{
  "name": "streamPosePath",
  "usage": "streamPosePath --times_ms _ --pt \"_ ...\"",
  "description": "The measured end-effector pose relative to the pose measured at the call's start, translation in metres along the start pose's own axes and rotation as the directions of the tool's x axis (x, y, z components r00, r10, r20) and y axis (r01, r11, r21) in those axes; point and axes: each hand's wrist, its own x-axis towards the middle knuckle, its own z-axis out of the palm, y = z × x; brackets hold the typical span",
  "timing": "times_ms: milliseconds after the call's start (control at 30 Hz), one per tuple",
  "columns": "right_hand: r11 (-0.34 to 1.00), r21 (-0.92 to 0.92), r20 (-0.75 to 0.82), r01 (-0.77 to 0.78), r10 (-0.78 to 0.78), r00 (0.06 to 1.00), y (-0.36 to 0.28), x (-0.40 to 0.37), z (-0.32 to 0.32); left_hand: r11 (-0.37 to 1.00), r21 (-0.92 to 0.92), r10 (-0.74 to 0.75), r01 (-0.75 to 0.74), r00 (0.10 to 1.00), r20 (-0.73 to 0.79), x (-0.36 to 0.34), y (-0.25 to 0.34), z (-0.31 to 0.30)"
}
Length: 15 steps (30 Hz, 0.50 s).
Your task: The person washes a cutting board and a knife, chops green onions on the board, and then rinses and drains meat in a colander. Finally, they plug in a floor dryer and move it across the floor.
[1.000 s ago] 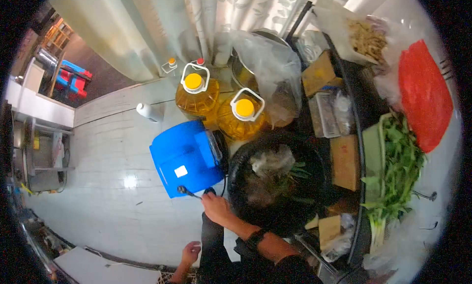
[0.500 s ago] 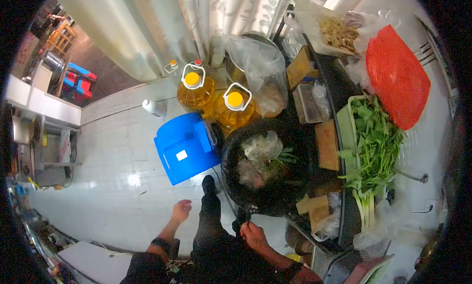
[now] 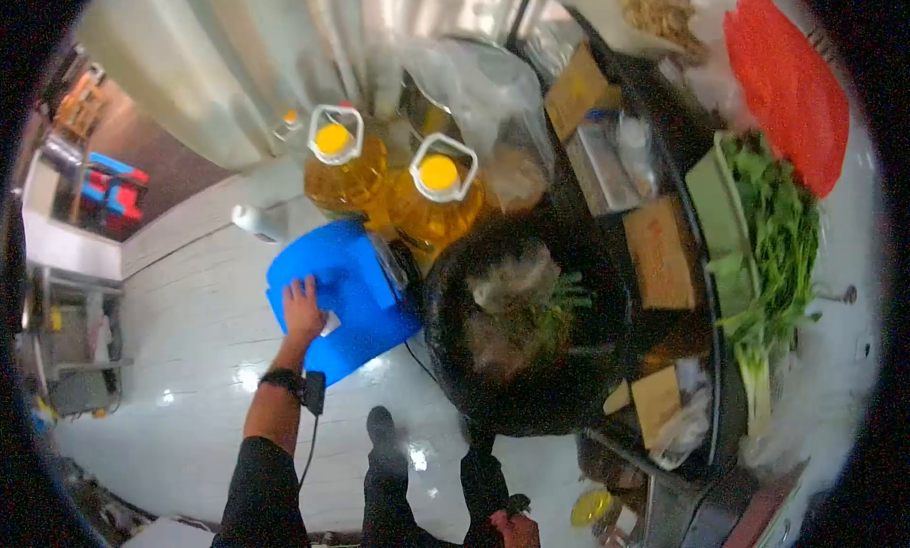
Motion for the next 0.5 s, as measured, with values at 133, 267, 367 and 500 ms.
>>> streamPosePath --times_ms 133,267,367,500 --pt "0.964 -0.150 -0.076 0.221 -0.234 0.969 0.047 0.013 0.052 0.988 -0.042 0.142 -0.149 0.981 -0.136 0.034 -0.033 0.033" --pt "0.929 -0.263 -0.109 0.261 -0.298 0.948 0.023 0.001 0.077 0.963 -0.155 0.212 -0.218 0.976 -0.057 0.029 -0.056 0.036" --pt "0.962 -0.192 -0.330 0.197 -0.252 0.910 0.006 -0.012 0.072 0.955 -0.259 0.145 -0.144 0.989 -0.017 -0.011 -0.072 0.035" --pt "0.980 -0.114 -0.432 0.162 -0.195 0.880 -0.011 -0.011 0.059 0.949 -0.303 0.104 -0.091 0.994 0.028 -0.060 -0.111 0.048"
